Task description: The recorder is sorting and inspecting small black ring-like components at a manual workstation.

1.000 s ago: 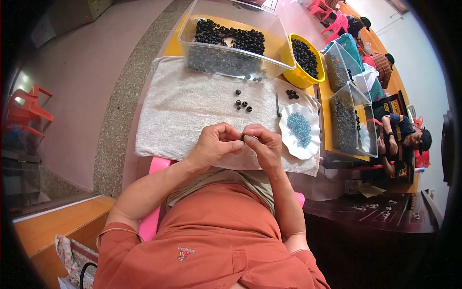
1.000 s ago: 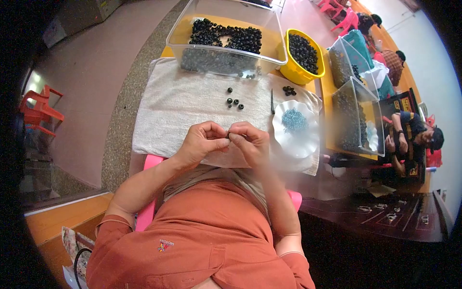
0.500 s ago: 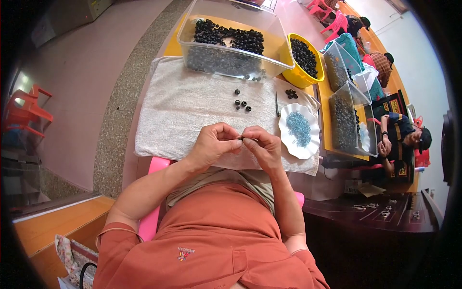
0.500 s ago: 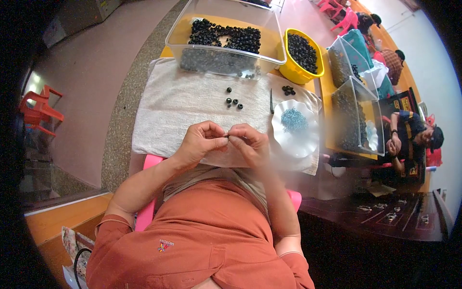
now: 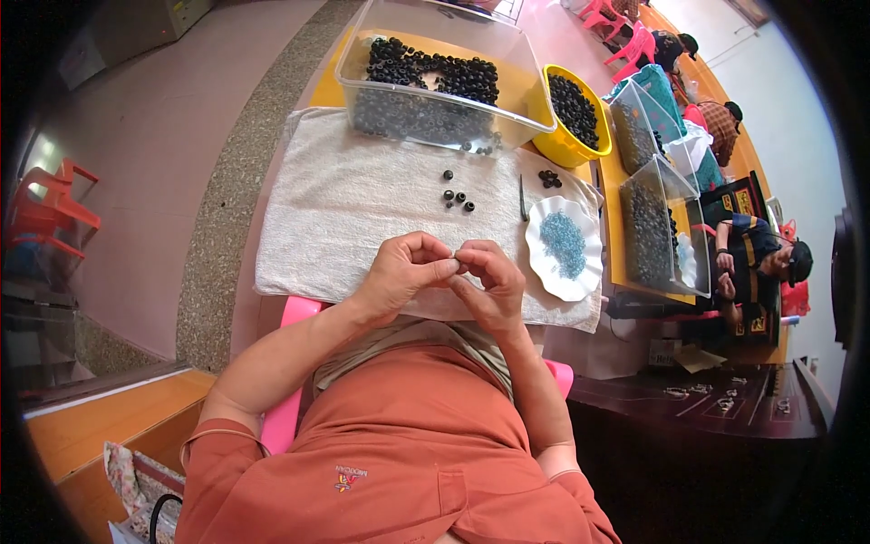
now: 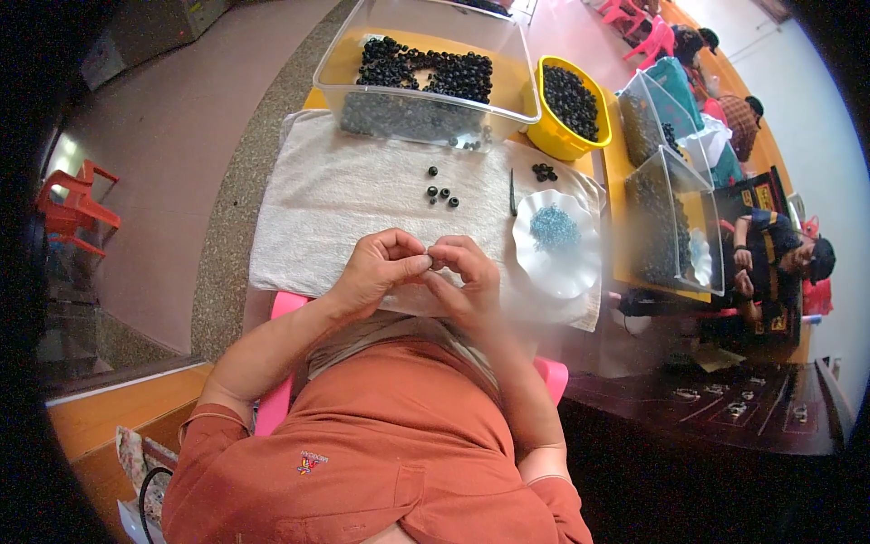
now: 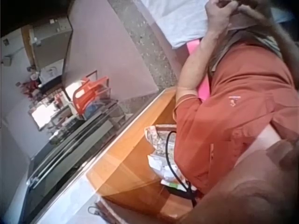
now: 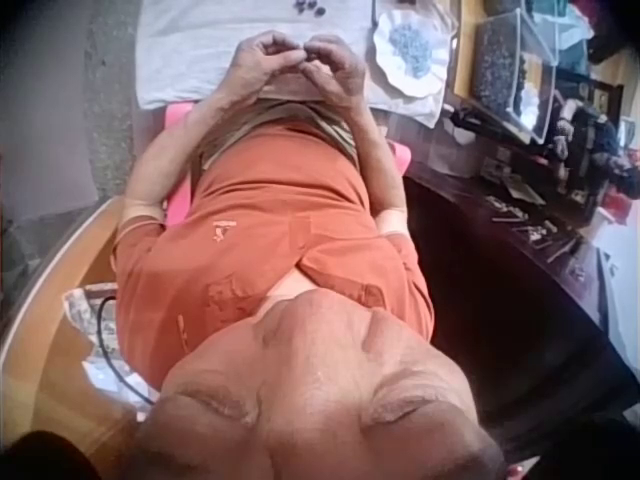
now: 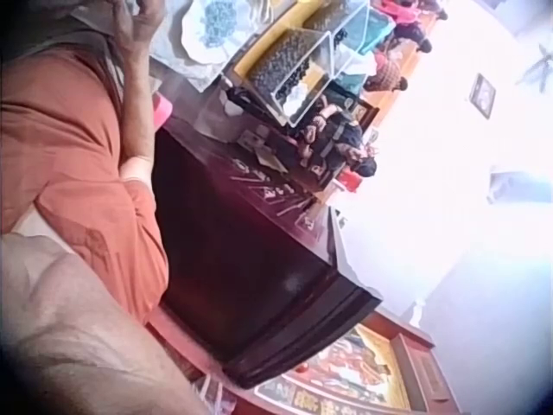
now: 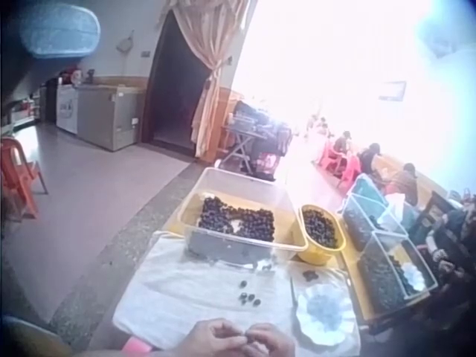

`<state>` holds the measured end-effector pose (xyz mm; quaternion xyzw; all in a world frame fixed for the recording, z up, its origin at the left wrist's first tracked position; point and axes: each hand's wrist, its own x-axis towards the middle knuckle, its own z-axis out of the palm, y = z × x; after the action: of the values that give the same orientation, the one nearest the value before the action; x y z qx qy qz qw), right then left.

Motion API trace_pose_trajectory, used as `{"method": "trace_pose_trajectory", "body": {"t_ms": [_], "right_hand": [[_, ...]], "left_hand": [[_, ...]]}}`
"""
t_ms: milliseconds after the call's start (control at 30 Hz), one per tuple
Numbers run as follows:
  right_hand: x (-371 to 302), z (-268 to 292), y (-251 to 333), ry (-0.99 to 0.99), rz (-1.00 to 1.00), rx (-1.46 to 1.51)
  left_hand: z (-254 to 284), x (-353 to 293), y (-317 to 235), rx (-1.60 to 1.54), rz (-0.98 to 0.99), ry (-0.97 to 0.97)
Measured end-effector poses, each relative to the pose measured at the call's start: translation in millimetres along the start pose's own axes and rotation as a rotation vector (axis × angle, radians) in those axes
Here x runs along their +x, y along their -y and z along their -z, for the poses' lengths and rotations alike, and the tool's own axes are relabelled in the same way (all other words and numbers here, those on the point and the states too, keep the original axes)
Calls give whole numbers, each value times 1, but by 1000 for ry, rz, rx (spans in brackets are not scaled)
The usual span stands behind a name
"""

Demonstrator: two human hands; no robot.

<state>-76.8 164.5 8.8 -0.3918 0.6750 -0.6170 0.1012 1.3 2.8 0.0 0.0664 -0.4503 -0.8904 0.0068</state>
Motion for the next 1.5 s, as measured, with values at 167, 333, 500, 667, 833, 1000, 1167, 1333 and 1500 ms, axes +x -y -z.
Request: {"method": "trace_pose_trajectory", "body": {"t_ms": [167,333,500,667,833,1000,1167,1333,1500], "right_hand": [[1,-1,-1,-9,45,-111],[2,-4,0,-5,41,-104],[2,-4,-2,19,47,-14],[5,-3,4,-9,96,-261],[10,-1,4,-45,176,-316],[11,4,6,-72,235,-366],[9,6,7,-41,245,-383],[9,4,8,-45,253,-421],[10,3,12,-32,277,-510]], "left_hand": [[0,-1,2,-42,-37,-9],[-3,-2,1,-59,-80,-34],[-5,-3,1,-88,-77,-57],[-5,-3,0,-79,-62,-55],[-3,-1,1,-66,-17,-82],[-1,0,3,-88,7,-83],[1,1,3,-40,94,19],[1,0,0,-48,109,20],[1,-1,0,-70,112,12]]}}
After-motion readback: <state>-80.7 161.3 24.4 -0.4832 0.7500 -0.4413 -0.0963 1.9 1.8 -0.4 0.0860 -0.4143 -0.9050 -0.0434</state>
